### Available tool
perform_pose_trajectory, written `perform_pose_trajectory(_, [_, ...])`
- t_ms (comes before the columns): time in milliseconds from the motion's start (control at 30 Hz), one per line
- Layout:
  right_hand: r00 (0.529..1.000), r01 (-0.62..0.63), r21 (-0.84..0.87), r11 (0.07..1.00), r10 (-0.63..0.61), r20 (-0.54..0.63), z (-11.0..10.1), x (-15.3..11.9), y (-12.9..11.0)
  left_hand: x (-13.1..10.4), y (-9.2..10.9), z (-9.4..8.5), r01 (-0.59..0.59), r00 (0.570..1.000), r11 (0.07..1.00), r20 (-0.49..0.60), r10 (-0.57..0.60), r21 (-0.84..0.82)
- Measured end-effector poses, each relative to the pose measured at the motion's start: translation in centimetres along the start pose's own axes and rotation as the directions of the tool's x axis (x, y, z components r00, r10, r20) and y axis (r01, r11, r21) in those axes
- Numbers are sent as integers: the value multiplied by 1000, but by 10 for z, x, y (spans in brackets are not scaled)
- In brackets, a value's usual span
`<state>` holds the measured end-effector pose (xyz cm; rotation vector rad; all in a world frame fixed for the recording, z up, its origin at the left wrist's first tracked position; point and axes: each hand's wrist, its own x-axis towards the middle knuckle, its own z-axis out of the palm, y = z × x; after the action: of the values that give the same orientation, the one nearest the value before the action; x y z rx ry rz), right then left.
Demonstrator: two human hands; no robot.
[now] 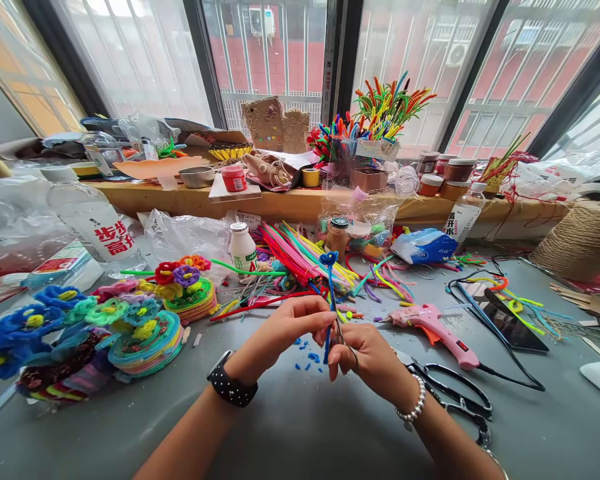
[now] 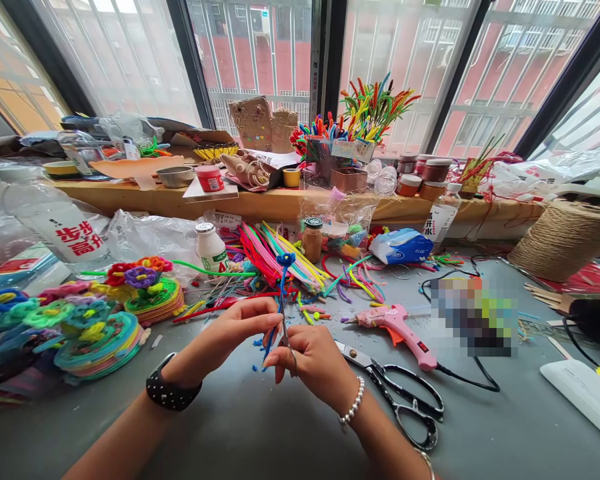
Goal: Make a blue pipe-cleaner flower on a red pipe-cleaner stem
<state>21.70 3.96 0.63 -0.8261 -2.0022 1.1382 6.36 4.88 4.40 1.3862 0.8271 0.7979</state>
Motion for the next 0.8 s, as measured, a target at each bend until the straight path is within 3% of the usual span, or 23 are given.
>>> perform_pose_trajectory(300, [997, 70, 58, 996, -72, 42, -1, -4, 0, -2, -1, 0, 20, 997, 1000, 75, -21, 15])
perform_pose_trajectory(633, [997, -35, 30, 999, 37, -67, 2, -2, 2, -2, 1, 0, 34, 997, 999, 63, -34, -2])
perform_pose_trajectory(800, [998, -56, 90, 994, 56, 1, 0, -3, 1, -2, -1, -1, 4, 999, 1000, 45, -3, -14])
